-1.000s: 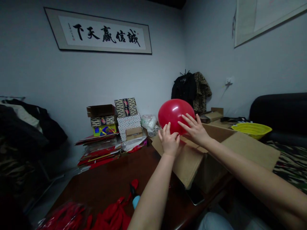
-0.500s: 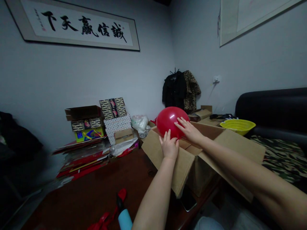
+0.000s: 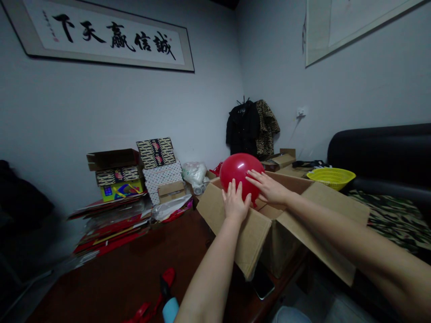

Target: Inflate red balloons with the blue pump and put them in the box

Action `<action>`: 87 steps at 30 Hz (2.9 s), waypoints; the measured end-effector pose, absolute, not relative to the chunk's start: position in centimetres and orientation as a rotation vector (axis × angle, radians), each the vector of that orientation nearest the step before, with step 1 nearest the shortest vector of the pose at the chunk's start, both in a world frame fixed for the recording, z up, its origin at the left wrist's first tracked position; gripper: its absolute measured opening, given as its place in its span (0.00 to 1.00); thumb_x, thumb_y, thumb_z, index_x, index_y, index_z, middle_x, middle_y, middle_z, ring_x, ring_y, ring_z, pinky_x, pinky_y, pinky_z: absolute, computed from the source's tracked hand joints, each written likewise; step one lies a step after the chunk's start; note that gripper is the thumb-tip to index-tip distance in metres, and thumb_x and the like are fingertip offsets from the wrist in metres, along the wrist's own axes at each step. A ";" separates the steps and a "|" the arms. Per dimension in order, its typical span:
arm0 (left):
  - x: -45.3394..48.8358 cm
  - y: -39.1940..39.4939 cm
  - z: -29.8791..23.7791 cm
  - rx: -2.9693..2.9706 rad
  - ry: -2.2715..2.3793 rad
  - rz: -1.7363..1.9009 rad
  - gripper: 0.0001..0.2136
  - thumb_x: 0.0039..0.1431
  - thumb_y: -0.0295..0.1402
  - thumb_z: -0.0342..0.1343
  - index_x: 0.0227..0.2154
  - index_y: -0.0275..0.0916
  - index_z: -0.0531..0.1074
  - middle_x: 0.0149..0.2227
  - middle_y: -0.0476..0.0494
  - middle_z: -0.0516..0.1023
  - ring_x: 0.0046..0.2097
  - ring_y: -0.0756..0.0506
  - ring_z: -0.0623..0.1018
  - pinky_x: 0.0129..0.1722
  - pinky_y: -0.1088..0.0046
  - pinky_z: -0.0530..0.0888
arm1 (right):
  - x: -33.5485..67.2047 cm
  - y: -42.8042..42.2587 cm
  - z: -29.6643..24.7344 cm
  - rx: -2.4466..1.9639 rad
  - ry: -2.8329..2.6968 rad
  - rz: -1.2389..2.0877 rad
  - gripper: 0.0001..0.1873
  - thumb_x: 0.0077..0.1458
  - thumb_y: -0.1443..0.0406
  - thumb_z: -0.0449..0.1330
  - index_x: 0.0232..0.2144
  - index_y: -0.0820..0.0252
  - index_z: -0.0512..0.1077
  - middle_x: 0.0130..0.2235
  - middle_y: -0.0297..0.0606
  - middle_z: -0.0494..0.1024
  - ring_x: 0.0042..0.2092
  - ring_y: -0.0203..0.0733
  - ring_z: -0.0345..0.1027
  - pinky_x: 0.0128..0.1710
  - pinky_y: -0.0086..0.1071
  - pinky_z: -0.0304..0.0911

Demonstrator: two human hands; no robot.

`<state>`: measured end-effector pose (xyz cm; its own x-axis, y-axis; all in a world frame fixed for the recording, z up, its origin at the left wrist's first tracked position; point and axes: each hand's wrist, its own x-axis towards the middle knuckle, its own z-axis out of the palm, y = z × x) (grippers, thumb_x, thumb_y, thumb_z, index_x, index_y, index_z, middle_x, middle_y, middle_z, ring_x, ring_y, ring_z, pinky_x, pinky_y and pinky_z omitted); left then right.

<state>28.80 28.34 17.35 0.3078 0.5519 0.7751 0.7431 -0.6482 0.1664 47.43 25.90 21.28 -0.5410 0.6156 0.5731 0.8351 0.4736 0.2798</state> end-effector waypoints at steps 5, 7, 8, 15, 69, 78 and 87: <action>29.4 29.1 17.3 -2.421 -1.233 -1.146 0.27 0.58 0.48 0.40 0.57 0.40 0.59 0.62 0.36 0.54 0.62 0.39 0.53 0.58 0.50 0.49 | 47.5 25.7 21.3 -1.277 -2.358 -0.783 0.43 0.43 0.68 0.56 0.61 0.59 0.45 0.64 0.45 0.43 0.64 0.50 0.32 0.59 0.52 0.38; 29.4 29.2 17.3 -2.449 -1.248 -1.119 0.28 0.58 0.49 0.39 0.57 0.40 0.59 0.62 0.36 0.54 0.62 0.39 0.54 0.58 0.49 0.50 | 47.5 25.6 21.3 -1.276 -2.367 -0.796 0.42 0.43 0.68 0.56 0.61 0.60 0.46 0.64 0.46 0.44 0.64 0.49 0.34 0.59 0.51 0.37; 29.4 29.2 17.3 -2.458 -1.256 -1.109 0.28 0.58 0.49 0.39 0.57 0.40 0.59 0.62 0.35 0.55 0.62 0.38 0.54 0.58 0.49 0.50 | 47.5 25.6 21.2 -1.274 -2.368 -0.800 0.42 0.44 0.68 0.56 0.61 0.60 0.47 0.64 0.46 0.44 0.64 0.49 0.34 0.59 0.51 0.36; 28.0 27.9 17.3 -2.473 -1.239 -1.077 0.27 0.59 0.48 0.39 0.58 0.41 0.58 0.62 0.36 0.54 0.62 0.39 0.54 0.57 0.48 0.51 | 46.7 25.0 21.3 -1.258 -2.352 -0.783 0.40 0.45 0.66 0.55 0.61 0.60 0.48 0.64 0.47 0.46 0.64 0.49 0.36 0.59 0.52 0.38; -9.9 14.4 -4.0 -2.505 -2.044 -0.540 0.27 0.47 0.23 0.47 0.53 0.41 0.66 0.63 0.36 0.51 0.64 0.38 0.48 0.59 0.49 0.37 | 8.7 16.9 -2.9 -1.397 -2.589 0.032 0.36 0.47 0.55 0.55 0.58 0.60 0.56 0.63 0.47 0.48 0.64 0.51 0.33 0.59 0.50 0.23; -10.1 16.0 -4.0 -2.541 -1.876 -0.433 0.11 0.52 0.26 0.48 0.30 0.39 0.76 0.56 0.37 0.66 0.61 0.39 0.57 0.59 0.52 0.41 | 7.8 17.1 -4.3 -1.754 -2.470 0.015 0.39 0.44 0.45 0.54 0.49 0.70 0.67 0.60 0.57 0.54 0.63 0.58 0.36 0.57 0.53 0.16; -11.7 18.5 -1.2 -2.156 -2.565 -1.636 0.08 0.52 0.30 0.49 0.23 0.36 0.72 0.32 0.41 0.77 0.41 0.43 0.74 0.46 0.65 0.67 | 8.1 16.6 -4.5 -1.785 -2.362 0.081 0.31 0.44 0.48 0.54 0.43 0.66 0.71 0.55 0.53 0.64 0.61 0.58 0.44 0.58 0.54 0.25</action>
